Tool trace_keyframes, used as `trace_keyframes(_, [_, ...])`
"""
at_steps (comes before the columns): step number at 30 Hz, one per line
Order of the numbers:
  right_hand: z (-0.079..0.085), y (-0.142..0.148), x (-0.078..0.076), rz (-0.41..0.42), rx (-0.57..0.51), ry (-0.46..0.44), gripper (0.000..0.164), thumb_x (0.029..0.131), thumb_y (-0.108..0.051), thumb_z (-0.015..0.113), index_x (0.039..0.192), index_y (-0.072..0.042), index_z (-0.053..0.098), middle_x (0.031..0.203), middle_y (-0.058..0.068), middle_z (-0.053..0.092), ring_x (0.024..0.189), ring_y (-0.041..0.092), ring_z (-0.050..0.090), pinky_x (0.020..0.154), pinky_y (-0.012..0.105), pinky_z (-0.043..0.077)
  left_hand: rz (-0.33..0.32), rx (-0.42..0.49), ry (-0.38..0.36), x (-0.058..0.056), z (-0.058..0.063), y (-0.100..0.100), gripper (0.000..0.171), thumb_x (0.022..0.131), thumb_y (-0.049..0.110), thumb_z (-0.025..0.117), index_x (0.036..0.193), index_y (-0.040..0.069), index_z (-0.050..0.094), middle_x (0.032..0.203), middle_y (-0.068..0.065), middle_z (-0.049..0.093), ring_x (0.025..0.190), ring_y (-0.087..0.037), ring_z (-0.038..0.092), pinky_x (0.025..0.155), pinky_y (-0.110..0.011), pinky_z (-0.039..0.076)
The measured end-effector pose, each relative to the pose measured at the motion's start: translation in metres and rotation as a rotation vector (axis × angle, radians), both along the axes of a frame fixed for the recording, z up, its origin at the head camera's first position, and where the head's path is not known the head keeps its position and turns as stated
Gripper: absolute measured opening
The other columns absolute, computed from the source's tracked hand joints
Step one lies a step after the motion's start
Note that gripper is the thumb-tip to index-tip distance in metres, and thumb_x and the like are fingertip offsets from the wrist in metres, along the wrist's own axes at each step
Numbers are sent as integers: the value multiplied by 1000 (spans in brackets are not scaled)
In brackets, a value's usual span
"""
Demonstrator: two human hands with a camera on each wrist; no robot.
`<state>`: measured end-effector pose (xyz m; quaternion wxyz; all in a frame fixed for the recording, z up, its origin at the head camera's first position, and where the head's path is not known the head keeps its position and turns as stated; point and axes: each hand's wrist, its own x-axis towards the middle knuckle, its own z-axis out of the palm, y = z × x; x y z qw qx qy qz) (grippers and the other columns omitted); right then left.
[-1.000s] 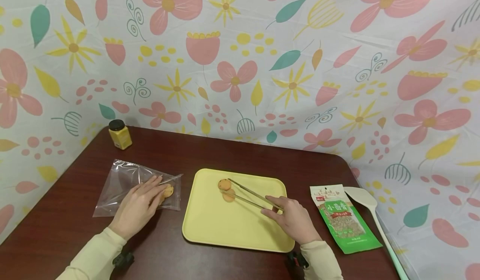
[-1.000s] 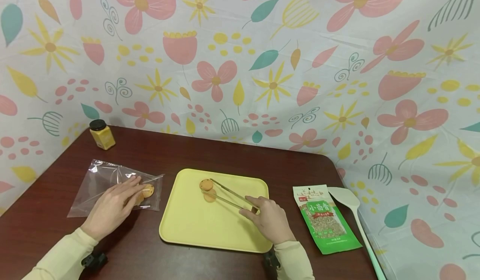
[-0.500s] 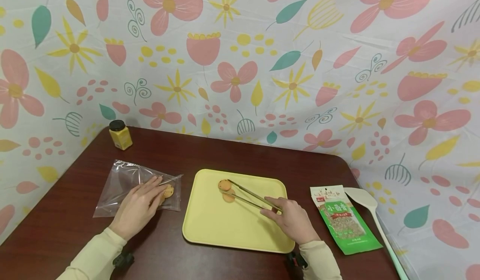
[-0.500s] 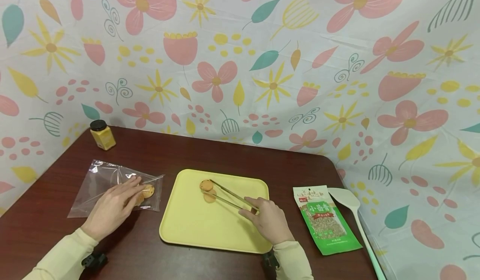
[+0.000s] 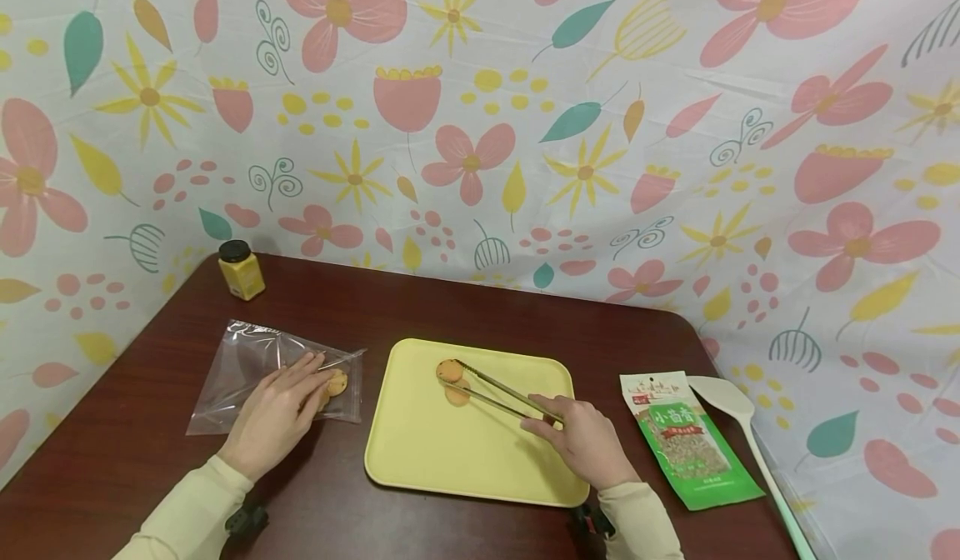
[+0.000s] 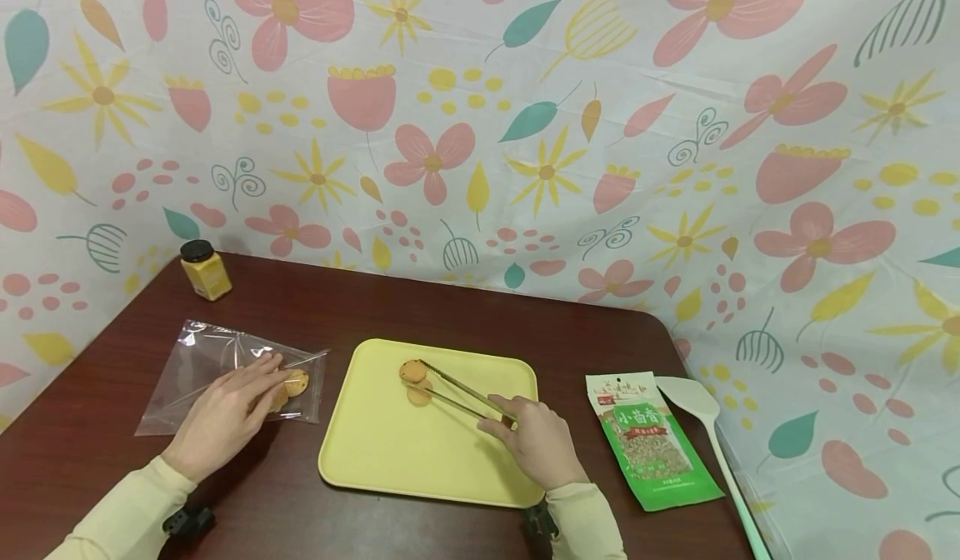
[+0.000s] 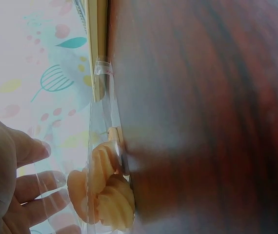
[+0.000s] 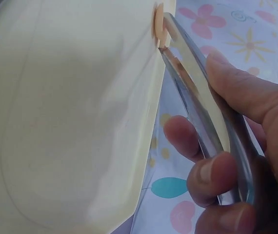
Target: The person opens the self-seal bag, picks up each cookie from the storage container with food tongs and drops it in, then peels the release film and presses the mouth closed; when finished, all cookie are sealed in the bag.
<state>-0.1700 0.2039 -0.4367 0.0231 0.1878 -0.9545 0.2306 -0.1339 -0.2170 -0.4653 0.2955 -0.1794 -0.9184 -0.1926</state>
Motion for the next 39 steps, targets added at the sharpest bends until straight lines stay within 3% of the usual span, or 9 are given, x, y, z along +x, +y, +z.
trace_keyframes(9, [0,2,0,13,4,62,54,87,-55,63,125,-17,68,114,1,70,88,18,69,58,33,53,2,-2,-3,1,0,-1,31,79,6,75,109,-1,72,122,-22,64,115,-40,59,89,-58,48])
trace_keyframes(25, [7,-16,-1,51,-15,101,51,86,-52,66,124,-19,69,115,-4,69,80,9,67,65,35,54,5,2,-21,-1,-1,0,31,80,6,75,110,0,72,123,-20,64,116,-39,58,89,-59,47])
trace_keyframes(31, [10,-30,-2,98,-35,116,49,86,-48,69,123,-17,69,96,-5,71,57,-1,49,52,25,44,5,-1,-19,-1,1,0,32,80,6,75,110,0,72,123,-21,64,116,-40,58,89,-59,47])
trace_keyframes(35, [9,-39,-3,122,-28,131,47,86,-48,69,122,-18,70,80,-15,63,53,-1,42,48,21,39,4,2,-19,-1,0,0,32,80,6,76,110,0,72,123,-21,64,116,-40,58,90,-59,47])
trace_keyframes(39, [8,-49,-3,153,-11,144,47,86,-50,67,121,-18,71,76,-19,57,52,-1,41,48,20,39,6,2,-19,-1,0,0,32,79,6,76,111,0,72,123,-21,64,116,-40,58,89,-59,47])
